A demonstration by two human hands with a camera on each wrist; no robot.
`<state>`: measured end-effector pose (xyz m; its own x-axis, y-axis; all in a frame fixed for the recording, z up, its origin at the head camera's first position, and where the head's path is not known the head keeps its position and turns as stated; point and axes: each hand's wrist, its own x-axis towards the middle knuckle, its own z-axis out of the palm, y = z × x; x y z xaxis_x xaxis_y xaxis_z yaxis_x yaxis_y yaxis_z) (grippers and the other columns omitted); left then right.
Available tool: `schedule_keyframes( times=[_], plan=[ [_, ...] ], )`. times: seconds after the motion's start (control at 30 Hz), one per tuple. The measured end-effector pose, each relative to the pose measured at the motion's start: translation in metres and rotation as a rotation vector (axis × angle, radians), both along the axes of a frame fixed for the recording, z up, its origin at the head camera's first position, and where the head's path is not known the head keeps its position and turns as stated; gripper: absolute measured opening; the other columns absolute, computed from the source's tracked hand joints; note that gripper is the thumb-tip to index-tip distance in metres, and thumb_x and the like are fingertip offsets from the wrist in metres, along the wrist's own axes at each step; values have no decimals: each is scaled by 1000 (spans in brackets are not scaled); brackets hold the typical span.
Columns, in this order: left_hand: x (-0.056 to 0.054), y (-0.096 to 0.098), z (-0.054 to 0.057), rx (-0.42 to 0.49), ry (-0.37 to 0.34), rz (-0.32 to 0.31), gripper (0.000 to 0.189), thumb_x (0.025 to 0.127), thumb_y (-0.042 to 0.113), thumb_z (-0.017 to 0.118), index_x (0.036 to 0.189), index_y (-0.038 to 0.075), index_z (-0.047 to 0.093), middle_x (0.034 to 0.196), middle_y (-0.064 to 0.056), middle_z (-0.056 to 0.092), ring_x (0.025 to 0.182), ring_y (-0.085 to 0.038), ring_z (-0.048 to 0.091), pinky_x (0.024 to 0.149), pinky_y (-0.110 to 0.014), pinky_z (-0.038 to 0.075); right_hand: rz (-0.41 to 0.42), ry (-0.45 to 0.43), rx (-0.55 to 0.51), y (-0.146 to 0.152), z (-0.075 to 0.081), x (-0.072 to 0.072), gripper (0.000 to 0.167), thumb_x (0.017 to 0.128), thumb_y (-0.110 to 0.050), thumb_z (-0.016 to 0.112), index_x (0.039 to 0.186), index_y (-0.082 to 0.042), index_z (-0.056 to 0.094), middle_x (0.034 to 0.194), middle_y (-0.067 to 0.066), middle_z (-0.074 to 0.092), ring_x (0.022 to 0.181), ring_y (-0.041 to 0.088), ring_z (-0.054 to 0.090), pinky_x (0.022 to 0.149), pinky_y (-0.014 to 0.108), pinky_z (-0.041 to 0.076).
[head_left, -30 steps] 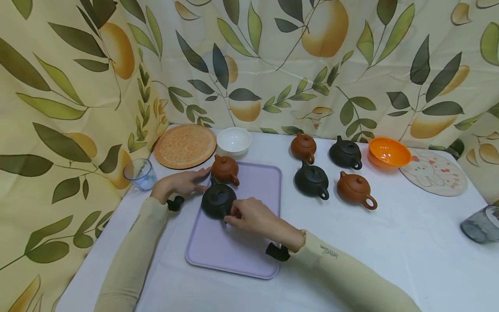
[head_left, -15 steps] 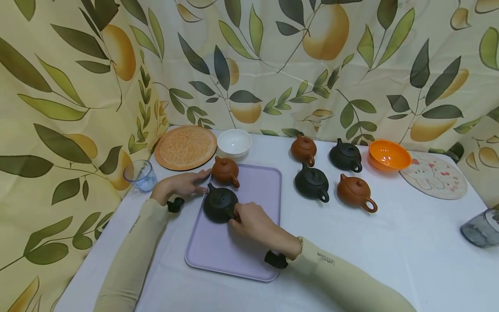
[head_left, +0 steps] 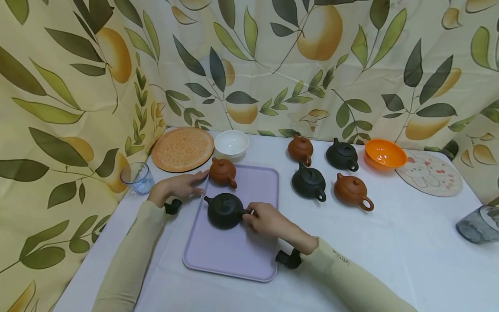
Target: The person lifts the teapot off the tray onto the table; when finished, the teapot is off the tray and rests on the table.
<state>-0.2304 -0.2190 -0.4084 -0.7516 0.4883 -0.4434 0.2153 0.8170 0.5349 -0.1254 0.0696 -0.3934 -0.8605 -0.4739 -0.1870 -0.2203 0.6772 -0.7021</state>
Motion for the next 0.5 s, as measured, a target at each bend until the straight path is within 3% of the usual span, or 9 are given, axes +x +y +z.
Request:
schedule_keyframes(
  times=[0.17, 0.5],
  plan=[
    [1, -1, -1, 7, -2, 0, 76, 98, 32, 57, 158, 16, 12, 162, -20, 8, 150, -37, 10, 120, -54, 12, -14, -17, -54, 2, -4, -2, 20, 98, -19, 59, 85, -5, 65, 57, 3, 59, 51, 9, 49, 52, 23, 40],
    [0, -1, -2, 3, 9, 4, 77, 98, 33, 57, 158, 15, 12, 162, -21, 8, 149, -38, 11, 120, -54, 13, -94, 104, -53, 9, -6, 5, 20, 96, -17, 62, 79, -7, 65, 54, -3, 57, 52, 8, 48, 51, 22, 40]
  ],
)
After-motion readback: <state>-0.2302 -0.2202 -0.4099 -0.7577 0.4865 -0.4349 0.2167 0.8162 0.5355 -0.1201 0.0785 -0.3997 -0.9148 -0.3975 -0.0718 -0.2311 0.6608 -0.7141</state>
